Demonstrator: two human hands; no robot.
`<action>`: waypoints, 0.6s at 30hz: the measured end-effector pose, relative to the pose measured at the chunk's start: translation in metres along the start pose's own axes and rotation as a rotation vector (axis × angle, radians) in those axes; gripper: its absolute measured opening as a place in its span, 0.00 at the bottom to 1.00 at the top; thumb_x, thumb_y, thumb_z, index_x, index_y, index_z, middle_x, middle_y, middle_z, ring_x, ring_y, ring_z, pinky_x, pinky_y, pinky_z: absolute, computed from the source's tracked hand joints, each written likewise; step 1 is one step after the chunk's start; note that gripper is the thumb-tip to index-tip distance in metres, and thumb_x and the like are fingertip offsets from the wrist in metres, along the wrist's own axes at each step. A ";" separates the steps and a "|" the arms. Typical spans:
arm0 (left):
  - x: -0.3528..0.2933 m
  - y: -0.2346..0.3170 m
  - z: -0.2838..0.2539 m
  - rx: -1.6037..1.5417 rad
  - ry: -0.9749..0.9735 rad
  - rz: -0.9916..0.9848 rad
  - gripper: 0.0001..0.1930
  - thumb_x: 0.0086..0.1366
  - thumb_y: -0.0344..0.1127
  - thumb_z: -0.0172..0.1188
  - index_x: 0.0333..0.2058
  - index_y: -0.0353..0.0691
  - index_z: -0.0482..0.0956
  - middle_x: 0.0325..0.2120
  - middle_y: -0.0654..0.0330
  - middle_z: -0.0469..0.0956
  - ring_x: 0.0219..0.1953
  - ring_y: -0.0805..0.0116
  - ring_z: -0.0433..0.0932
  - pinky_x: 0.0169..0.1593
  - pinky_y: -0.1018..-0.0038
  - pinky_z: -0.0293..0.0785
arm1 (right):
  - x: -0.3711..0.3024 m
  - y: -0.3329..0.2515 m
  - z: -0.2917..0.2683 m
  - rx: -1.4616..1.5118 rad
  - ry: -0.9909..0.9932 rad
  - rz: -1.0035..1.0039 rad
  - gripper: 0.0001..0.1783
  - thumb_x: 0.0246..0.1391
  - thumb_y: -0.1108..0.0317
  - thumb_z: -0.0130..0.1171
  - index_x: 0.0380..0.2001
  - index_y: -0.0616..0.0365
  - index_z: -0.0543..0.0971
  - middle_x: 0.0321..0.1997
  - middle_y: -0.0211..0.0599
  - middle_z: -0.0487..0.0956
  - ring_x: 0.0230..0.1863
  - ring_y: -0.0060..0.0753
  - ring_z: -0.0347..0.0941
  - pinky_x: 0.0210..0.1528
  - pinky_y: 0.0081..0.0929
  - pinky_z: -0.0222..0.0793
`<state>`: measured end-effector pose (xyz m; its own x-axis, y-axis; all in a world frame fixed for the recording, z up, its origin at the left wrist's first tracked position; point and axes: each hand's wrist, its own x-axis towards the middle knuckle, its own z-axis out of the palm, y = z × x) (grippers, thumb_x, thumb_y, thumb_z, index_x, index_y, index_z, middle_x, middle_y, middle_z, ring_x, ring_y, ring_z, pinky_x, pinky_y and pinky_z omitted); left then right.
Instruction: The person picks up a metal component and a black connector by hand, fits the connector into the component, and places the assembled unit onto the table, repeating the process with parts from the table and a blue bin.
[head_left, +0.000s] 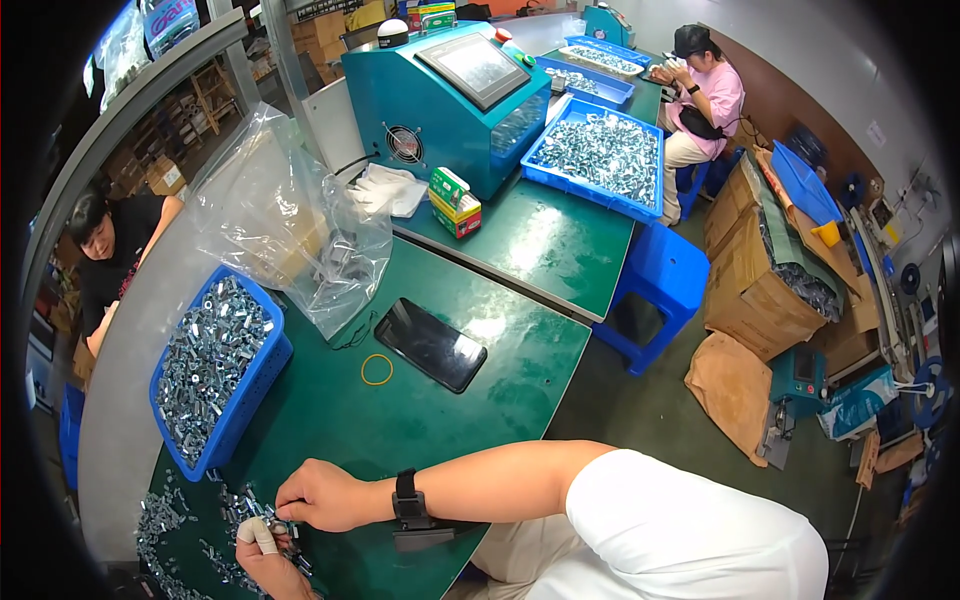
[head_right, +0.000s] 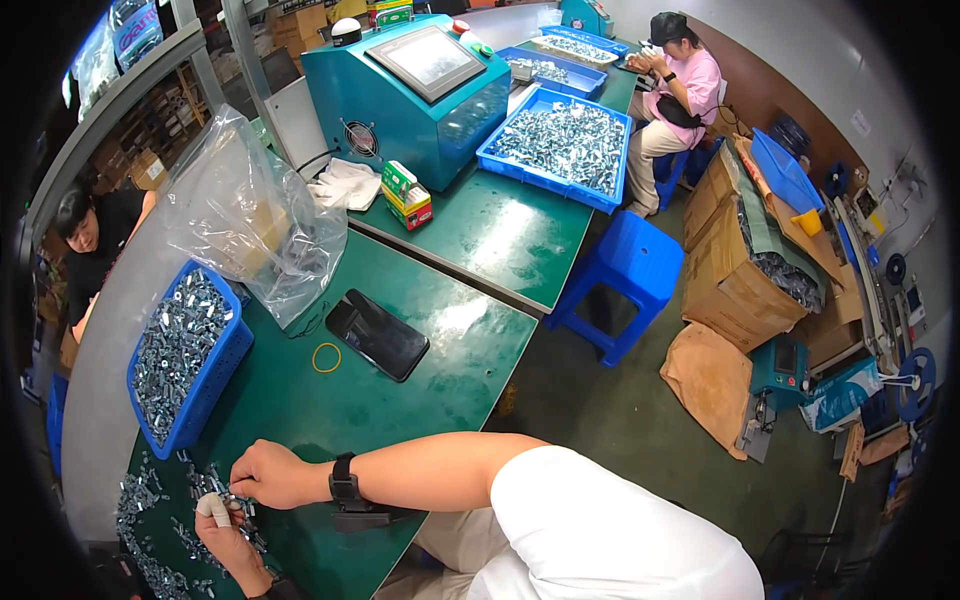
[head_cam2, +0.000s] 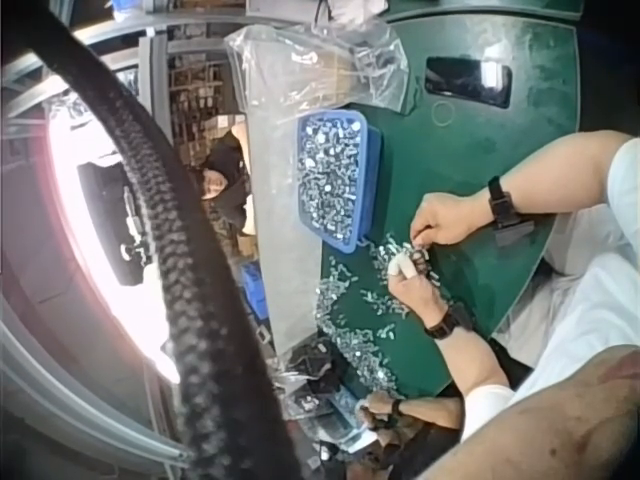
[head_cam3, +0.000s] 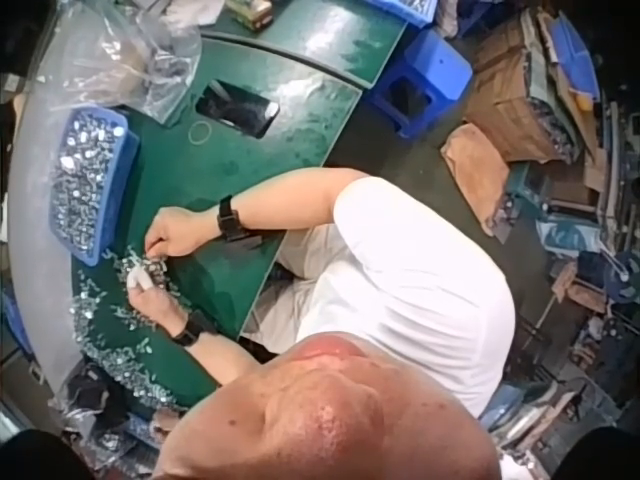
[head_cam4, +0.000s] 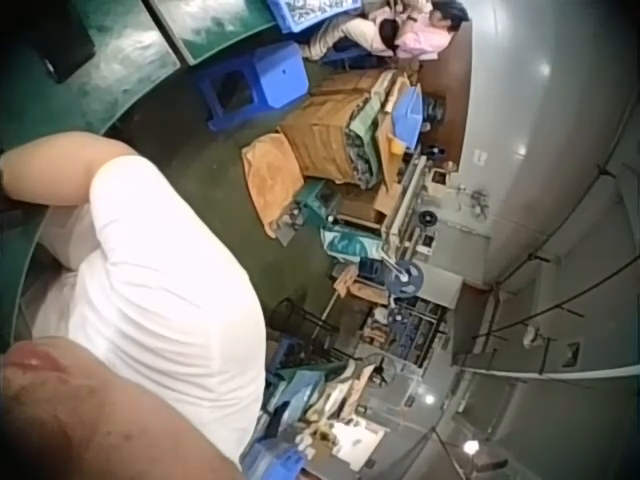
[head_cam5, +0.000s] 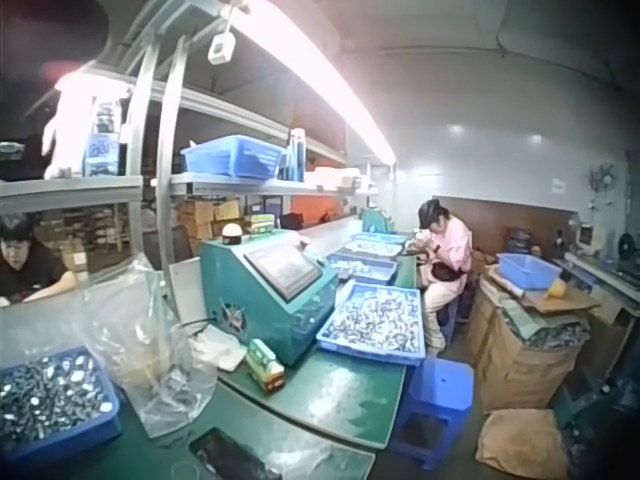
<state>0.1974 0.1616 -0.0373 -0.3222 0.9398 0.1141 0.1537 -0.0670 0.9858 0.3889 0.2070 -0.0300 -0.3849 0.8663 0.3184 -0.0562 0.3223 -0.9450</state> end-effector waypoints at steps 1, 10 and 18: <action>0.000 0.000 0.000 0.002 -0.002 0.006 0.12 0.73 0.39 0.55 0.32 0.40 0.75 0.21 0.68 0.75 0.20 0.84 0.66 0.25 0.85 0.59 | 0.000 0.000 0.000 0.008 -0.003 0.010 0.07 0.52 0.69 0.62 0.28 0.62 0.83 0.23 0.47 0.80 0.25 0.48 0.75 0.28 0.39 0.68; 0.001 0.000 -0.001 0.027 -0.014 -0.001 0.11 0.73 0.36 0.55 0.31 0.39 0.75 0.21 0.68 0.74 0.22 0.83 0.67 0.27 0.84 0.61 | -0.001 -0.002 -0.001 0.008 -0.014 0.037 0.09 0.53 0.68 0.62 0.28 0.63 0.84 0.22 0.48 0.79 0.23 0.48 0.75 0.27 0.39 0.67; -0.001 0.003 0.001 0.065 -0.005 0.051 0.10 0.73 0.34 0.55 0.31 0.37 0.75 0.22 0.67 0.74 0.23 0.82 0.67 0.27 0.84 0.61 | 0.001 -0.002 -0.002 0.013 -0.030 0.055 0.09 0.54 0.67 0.62 0.28 0.63 0.84 0.20 0.47 0.78 0.22 0.45 0.74 0.27 0.38 0.67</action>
<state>0.1995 0.1609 -0.0342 -0.3080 0.9373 0.1633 0.2301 -0.0931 0.9687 0.3902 0.2082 -0.0276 -0.4148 0.8708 0.2638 -0.0463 0.2694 -0.9619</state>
